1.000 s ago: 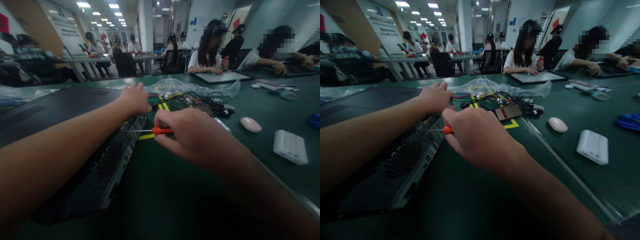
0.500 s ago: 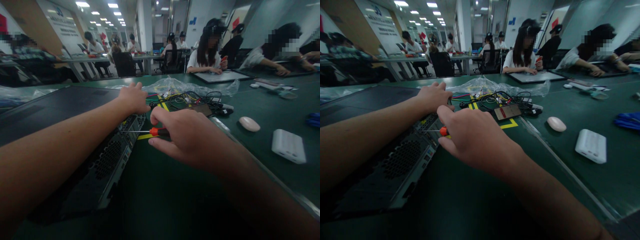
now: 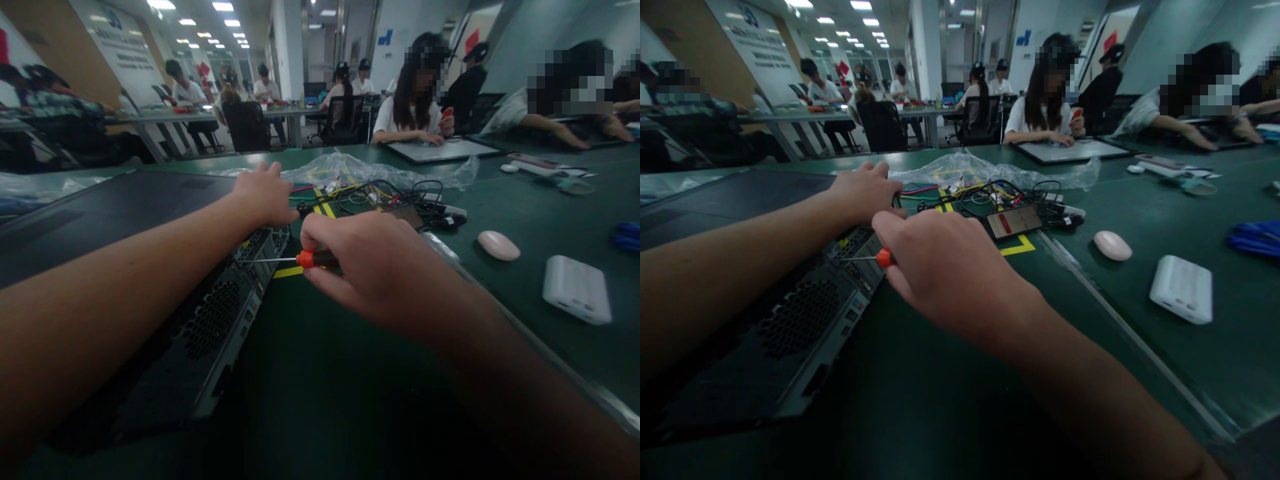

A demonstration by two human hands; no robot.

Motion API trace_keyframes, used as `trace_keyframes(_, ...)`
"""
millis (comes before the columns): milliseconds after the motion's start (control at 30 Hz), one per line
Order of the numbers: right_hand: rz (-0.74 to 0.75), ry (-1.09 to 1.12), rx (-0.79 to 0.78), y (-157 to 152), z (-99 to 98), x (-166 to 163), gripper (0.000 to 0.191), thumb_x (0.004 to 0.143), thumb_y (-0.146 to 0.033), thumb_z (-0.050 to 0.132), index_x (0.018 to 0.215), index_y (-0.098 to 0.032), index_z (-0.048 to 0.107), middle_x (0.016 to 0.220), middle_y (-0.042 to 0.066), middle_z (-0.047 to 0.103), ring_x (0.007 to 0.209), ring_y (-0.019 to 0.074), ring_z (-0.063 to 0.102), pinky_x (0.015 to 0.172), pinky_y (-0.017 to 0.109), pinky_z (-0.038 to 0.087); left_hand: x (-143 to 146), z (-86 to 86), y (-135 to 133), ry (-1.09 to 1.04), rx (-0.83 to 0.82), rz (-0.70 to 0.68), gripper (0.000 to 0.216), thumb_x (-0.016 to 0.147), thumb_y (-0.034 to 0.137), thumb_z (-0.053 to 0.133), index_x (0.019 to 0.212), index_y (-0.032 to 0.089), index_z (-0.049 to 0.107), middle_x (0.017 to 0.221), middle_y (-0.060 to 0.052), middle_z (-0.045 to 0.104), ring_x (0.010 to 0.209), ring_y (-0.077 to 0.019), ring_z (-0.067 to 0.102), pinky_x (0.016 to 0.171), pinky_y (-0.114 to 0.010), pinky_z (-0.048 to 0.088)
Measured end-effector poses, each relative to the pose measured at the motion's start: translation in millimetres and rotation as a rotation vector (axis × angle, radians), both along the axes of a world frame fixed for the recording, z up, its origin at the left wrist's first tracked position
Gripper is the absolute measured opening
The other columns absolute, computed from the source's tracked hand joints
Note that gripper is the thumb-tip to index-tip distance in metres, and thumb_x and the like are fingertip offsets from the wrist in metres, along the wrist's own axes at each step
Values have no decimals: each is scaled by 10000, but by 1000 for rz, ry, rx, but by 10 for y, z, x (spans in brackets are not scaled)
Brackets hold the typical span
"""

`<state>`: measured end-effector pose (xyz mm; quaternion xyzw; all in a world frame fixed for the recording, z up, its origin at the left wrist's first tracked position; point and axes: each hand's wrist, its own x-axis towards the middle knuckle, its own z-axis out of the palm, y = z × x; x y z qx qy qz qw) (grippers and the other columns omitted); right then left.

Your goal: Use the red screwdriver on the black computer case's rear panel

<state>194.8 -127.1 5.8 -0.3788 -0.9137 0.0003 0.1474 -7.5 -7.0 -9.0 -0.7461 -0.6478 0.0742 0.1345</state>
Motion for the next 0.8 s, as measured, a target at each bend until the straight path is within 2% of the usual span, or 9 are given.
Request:
trace_keyframes(400,-13,-19,-18,-10,16,2,197,1042,-296,648,1206,-209,715,939,44,761,697,153,535,656,343,234,-25,-40,43,-51,1,12,802,930,725,657,1647,366,639,1701,-160,557,1612,-553,408,1206,-635,478)
trace_keyframes(600,-13,-24,-33,-2,22,1,196,1045,-309,652,1202,-208,713,916,37,755,692,147,532,659,342,229,-23,-24,36,-50,-12,8,801,935,714,663,1625,307,669,1704,-188,544,1600,-557,427,1213,-625,473)
trace_keyframes(800,-13,-26,-27,-14,49,8,251,1043,-297,627,1245,-193,732,976,72,795,704,159,552,664,349,228,-19,-1,23,-53,-24,3,810,930,714,633,1638,321,653,1698,-185,555,1595,-543,441,1202,-629,484)
